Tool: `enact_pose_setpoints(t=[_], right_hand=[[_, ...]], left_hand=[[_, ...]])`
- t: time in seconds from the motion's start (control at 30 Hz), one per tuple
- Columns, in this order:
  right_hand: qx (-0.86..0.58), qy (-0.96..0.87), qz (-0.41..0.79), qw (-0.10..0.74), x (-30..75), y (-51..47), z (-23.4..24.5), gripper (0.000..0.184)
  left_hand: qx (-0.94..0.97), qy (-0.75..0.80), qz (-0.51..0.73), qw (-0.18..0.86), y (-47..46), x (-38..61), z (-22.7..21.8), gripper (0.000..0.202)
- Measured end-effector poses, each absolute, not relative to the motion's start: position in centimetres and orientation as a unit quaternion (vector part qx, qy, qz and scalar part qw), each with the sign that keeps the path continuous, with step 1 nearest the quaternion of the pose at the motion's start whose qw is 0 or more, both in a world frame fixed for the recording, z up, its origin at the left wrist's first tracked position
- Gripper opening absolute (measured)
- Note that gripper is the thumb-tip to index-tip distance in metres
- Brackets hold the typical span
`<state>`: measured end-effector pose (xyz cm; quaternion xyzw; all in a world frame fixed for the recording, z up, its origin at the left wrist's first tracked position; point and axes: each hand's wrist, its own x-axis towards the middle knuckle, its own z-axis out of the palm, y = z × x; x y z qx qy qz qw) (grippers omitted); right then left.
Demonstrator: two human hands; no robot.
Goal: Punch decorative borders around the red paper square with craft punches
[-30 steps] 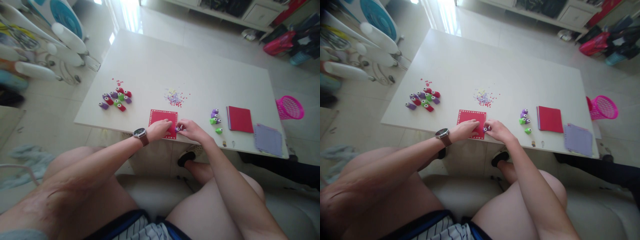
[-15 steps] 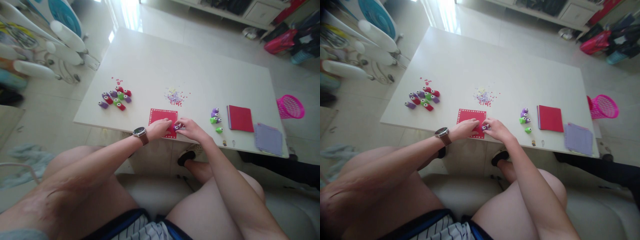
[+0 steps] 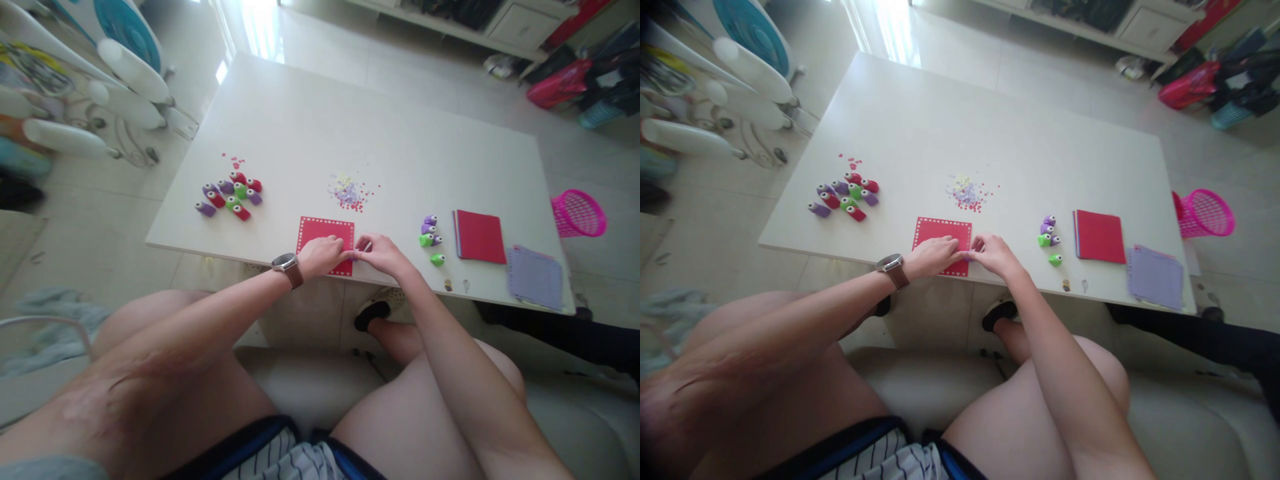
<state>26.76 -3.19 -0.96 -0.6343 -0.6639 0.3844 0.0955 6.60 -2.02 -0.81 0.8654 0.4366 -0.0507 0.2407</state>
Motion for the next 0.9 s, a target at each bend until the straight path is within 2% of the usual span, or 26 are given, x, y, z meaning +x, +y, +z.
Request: enact_pose_setpoints(t=[0.2,0.37,0.57,0.67,0.8,0.9], right_hand=[[-0.659,-0.665,0.348,0.042,25.7,-2.5,-0.7,0.031],[-0.681,-0.652,0.334,-0.028,25.0,-1.7,0.0,0.028],[-0.676,-0.642,0.359,-0.047,25.2,-1.4,0.3,0.024],[-0.664,-0.643,0.38,-0.038,26.1,-1.6,1.0,0.023],[-0.666,-0.66,0.347,0.019,27.4,-2.1,1.9,0.018],[-0.657,-0.671,0.341,0.042,27.6,-2.5,1.8,0.022]], left_hand=[[0.854,0.449,-0.08,0.25,-1.5,7.2,-0.1,0.056],[0.842,0.466,-0.094,0.254,-1.5,7.5,0.1,0.053],[0.846,0.459,-0.088,0.258,-1.1,7.3,-0.5,0.056],[0.85,0.44,-0.09,0.274,-0.7,6.9,-0.8,0.053],[0.864,0.419,-0.068,0.272,-0.7,6.4,-1.4,0.044],[0.872,0.404,-0.059,0.269,-0.8,6.2,-1.8,0.037]])
